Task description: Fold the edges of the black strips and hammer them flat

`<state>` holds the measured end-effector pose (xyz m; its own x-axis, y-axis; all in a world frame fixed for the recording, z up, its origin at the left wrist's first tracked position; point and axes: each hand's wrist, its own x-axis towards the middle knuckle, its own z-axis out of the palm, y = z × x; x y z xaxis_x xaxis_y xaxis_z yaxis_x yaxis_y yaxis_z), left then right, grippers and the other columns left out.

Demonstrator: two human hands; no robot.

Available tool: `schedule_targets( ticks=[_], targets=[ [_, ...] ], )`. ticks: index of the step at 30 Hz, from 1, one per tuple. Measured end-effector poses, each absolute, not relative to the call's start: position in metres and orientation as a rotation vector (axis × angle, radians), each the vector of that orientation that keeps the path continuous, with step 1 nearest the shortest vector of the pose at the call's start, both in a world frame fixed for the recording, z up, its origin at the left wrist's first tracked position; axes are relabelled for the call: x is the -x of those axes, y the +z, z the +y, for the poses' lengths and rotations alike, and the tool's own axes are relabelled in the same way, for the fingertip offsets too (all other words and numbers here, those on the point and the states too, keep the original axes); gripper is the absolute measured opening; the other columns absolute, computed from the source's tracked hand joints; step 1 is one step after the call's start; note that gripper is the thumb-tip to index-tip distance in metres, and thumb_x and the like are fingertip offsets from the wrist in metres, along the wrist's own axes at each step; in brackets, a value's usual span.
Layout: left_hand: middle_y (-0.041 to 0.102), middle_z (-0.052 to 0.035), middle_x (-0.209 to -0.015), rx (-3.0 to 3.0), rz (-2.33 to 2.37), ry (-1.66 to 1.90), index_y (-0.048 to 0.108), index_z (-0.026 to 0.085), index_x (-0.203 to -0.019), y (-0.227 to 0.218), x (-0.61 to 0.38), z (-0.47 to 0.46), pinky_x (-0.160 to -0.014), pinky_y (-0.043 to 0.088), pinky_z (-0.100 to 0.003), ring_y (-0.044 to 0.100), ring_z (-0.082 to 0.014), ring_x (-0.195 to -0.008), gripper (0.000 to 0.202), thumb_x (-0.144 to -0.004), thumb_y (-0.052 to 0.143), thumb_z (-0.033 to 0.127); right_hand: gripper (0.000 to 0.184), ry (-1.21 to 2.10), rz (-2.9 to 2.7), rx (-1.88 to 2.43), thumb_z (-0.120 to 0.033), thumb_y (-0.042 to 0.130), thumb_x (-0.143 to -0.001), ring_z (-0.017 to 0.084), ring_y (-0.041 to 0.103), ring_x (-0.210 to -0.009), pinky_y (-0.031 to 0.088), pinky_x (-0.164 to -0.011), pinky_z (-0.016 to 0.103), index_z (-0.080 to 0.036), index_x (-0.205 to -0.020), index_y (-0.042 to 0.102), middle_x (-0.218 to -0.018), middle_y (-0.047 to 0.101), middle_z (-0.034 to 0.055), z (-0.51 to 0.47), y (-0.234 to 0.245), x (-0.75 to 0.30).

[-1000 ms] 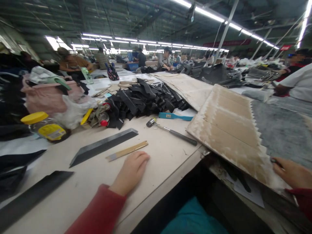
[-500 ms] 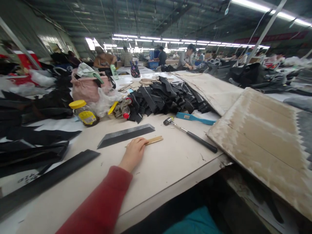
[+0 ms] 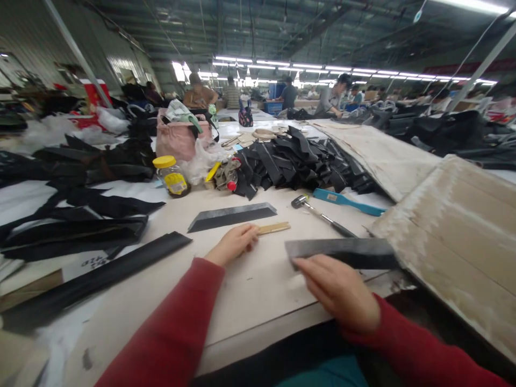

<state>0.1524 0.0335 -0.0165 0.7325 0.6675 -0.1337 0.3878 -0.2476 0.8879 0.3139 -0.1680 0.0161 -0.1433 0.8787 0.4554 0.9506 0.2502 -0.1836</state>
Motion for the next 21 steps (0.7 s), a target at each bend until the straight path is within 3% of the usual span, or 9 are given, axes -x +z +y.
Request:
schedule_targets(
  ticks=[3,6,9,13,18,21],
  targets=[
    [0.061,-0.0061,-0.084,-1.599,0.788,0.101,0.046,0.015,-0.119,-0.009,-0.143,0.037,-0.051,0.042,-0.022,0.055,-0.0128,-0.062,0.056,-0.084,0.034,0.056,0.018,-0.147,-2.292,1.558,-0.013,0.043,-0.082,0.018,0.055,-0.067,0.046,-0.059,0.030,-0.016,-0.088,0.060,-0.074,0.060,0.0051,-0.125,0.001,-0.262],
    [0.062,-0.0054,-0.089,-1.738,0.692,0.017,0.047,0.018,-0.122,-0.004,-0.135,0.042,-0.058,0.043,-0.022,0.056,-0.0132,-0.068,0.054,-0.081,0.043,0.053,0.014,-0.125,-2.381,1.514,-0.015,0.044,-0.084,0.018,0.054,-0.069,0.044,-0.059,0.030,-0.016,-0.081,0.057,-0.075,0.059,0.0050,-0.106,-0.005,-0.236],
    [0.062,-0.0041,-0.101,-2.032,0.540,-0.031,0.047,0.022,-0.124,-0.004,-0.130,0.045,-0.075,0.044,-0.027,0.057,-0.0172,-0.085,0.053,-0.074,0.057,0.035,0.017,-0.175,-2.406,1.455,-0.014,0.038,-0.088,0.017,0.054,-0.067,0.042,-0.058,0.029,-0.015,-0.089,0.055,-0.074,0.058,0.0043,-0.097,-0.010,-0.228],
    [0.057,-0.0028,-0.120,-2.227,0.499,-0.014,0.049,0.025,-0.124,-0.003,-0.131,0.043,-0.092,0.039,-0.033,0.053,-0.0210,-0.105,0.057,-0.068,0.052,0.013,0.020,-0.199,-2.449,1.436,-0.015,0.036,-0.089,0.017,0.055,-0.065,0.041,-0.054,0.029,-0.013,-0.100,0.052,-0.074,0.058,0.0044,-0.096,-0.020,-0.222],
    [0.055,-0.0031,-0.122,-2.357,0.456,-0.010,0.047,0.026,-0.126,-0.002,-0.130,0.040,-0.093,0.039,-0.034,0.053,-0.0216,-0.106,0.059,-0.069,0.050,0.010,0.040,-0.225,-2.545,1.089,-0.014,0.030,-0.090,0.015,0.055,-0.066,0.041,-0.051,0.029,-0.007,-0.129,0.035,-0.094,0.062,0.0090,-0.112,-0.010,-0.214],
    [0.056,-0.0032,-0.117,-2.485,0.441,0.059,0.053,0.027,-0.119,-0.002,-0.129,0.039,-0.092,0.039,-0.032,0.051,-0.0208,-0.105,0.053,-0.069,0.052,0.010,0.032,-0.222,-2.546,0.925,-0.019,0.032,-0.091,0.014,0.054,-0.066,0.041,-0.054,0.029,-0.012,-0.119,0.047,-0.092,0.064,0.0054,-0.107,0.011,-0.222]
  ],
)
